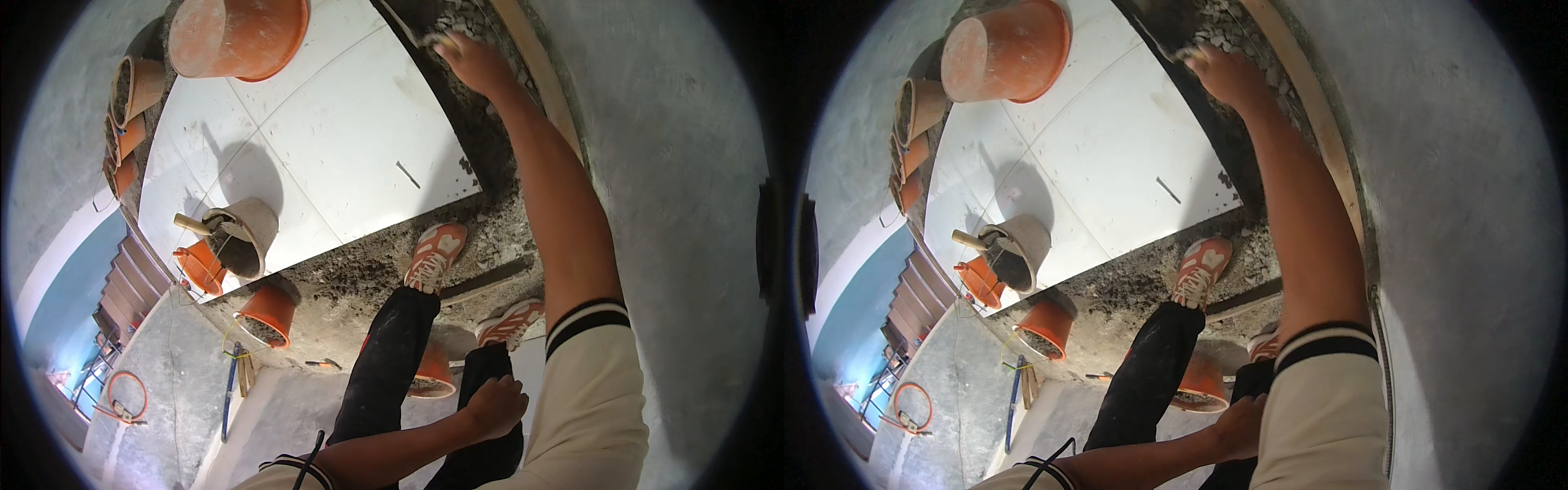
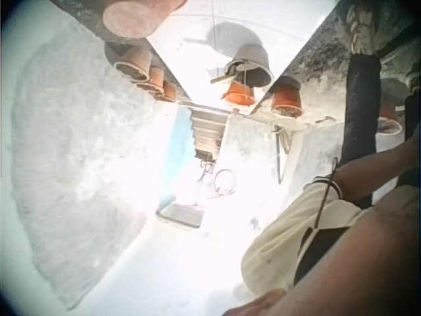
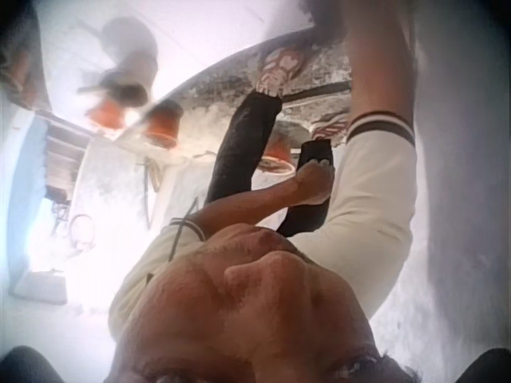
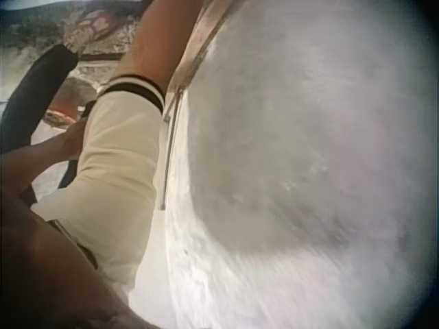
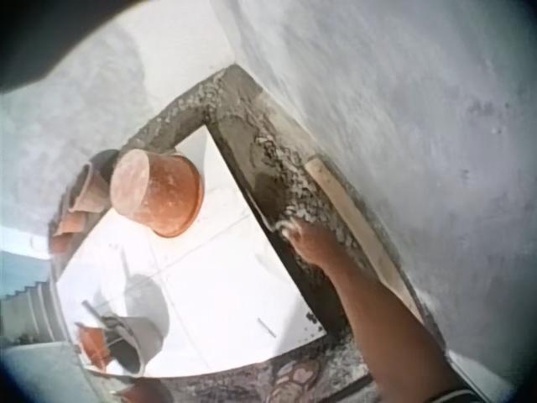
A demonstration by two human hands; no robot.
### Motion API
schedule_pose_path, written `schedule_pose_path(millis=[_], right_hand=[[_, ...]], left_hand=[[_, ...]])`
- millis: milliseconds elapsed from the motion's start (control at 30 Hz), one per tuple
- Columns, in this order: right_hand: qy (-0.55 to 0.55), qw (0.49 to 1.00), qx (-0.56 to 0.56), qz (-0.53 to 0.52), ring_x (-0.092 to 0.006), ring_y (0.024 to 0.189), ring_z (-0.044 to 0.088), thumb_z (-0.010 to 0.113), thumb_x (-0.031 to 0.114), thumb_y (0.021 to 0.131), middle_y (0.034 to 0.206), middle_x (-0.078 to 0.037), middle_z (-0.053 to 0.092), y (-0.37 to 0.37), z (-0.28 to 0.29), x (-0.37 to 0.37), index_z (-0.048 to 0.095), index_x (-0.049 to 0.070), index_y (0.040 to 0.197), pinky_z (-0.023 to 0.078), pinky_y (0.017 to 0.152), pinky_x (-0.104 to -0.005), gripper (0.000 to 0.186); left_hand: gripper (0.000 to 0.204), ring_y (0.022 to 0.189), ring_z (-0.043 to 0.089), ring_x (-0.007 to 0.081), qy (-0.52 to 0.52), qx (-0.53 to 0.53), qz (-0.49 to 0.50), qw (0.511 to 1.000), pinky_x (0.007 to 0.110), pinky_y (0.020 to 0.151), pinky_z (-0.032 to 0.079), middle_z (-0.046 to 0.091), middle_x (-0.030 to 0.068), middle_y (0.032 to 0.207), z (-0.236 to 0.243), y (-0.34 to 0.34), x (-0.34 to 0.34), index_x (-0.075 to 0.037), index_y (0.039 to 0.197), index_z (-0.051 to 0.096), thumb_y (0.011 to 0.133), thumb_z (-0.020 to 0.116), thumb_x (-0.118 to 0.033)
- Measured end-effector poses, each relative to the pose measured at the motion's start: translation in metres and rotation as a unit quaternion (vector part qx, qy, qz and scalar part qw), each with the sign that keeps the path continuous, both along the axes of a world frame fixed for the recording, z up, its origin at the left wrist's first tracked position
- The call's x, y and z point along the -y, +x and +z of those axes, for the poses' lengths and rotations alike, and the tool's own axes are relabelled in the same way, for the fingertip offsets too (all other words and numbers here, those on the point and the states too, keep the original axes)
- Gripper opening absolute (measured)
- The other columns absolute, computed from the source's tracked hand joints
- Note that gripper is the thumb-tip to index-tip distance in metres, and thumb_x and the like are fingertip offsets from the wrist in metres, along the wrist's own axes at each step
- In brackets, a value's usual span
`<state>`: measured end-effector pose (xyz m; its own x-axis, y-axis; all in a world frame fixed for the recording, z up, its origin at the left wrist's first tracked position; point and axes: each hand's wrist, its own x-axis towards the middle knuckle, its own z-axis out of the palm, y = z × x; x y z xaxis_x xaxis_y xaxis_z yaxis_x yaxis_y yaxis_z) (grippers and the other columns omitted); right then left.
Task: The person installs white ceramic floor tiles in a room under construction. They use a spirit level to check alignment, a hammer to tap tiles into place, and a trowel to spread cement mortar. The person also uses a string line for alignment and handles buckets of mortar.
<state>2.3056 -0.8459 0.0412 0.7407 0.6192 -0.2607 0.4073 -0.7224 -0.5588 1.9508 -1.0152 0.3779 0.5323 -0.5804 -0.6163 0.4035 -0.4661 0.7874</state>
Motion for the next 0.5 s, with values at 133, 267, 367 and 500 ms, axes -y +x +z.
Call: schedule_pose_path(millis=[133, 267, 367, 500], right_hand=[[0.002, 0.997, 0.058, 0.047, -0.0396, 0.103, 0.071, 0.053, 0.057, 0.102, 0.112, -0.019, 0.074, 0.001, -0.009, -0.005, 0.058, 0.015, 0.143, 0.057, 0.089, -0.0529, 0.059], [0.027, 0.996, -0.058, 0.065, -0.0396, 0.095, 0.073, 0.060, 0.050, 0.101, 0.103, -0.022, 0.074, -0.035, 0.012, 0.053, 0.062, 0.009, 0.138, 0.058, 0.084, -0.0476, 0.055], [0.031, 0.996, -0.068, 0.053, -0.0401, 0.095, 0.073, 0.061, 0.045, 0.102, 0.104, -0.024, 0.074, -0.076, 0.021, 0.104, 0.064, 0.005, 0.135, 0.057, 0.083, -0.0462, 0.051], [-0.012, 0.992, -0.120, 0.040, -0.0404, 0.101, 0.071, 0.060, 0.042, 0.103, 0.112, -0.024, 0.073, -0.125, 0.032, 0.170, 0.061, 0.007, 0.139, 0.056, 0.087, -0.0476, 0.050]], left_hand=[[0.013, 0.094, 0.065, 0.0252, 0.004, 0.020, 0.003, 1.000, 0.038, 0.074, 0.052, 0.067, 0.0092, 0.091, 0.004, 0.004, 0.000, -0.006, 0.088, 0.071, 0.084, 0.069, -0.018], [0.013, 0.094, 0.065, 0.0252, 0.034, 0.011, 0.007, 0.999, 0.037, 0.074, 0.052, 0.067, 0.0090, 0.091, 0.010, 0.003, 0.017, -0.006, 0.088, 0.072, 0.084, 0.070, -0.018], [0.019, 0.095, 0.064, 0.0270, -0.003, 0.029, -0.024, 0.999, 0.037, 0.071, 0.051, 0.066, 0.0117, 0.095, 0.011, -0.001, 0.022, -0.004, 0.093, 0.071, 0.087, 0.065, -0.021], [0.017, 0.096, 0.064, 0.0250, 0.001, 0.025, -0.038, 0.999, 0.036, 0.071, 0.051, 0.066, 0.0101, 0.097, 0.013, -0.008, 0.035, -0.005, 0.093, 0.071, 0.087, 0.066, -0.020]])
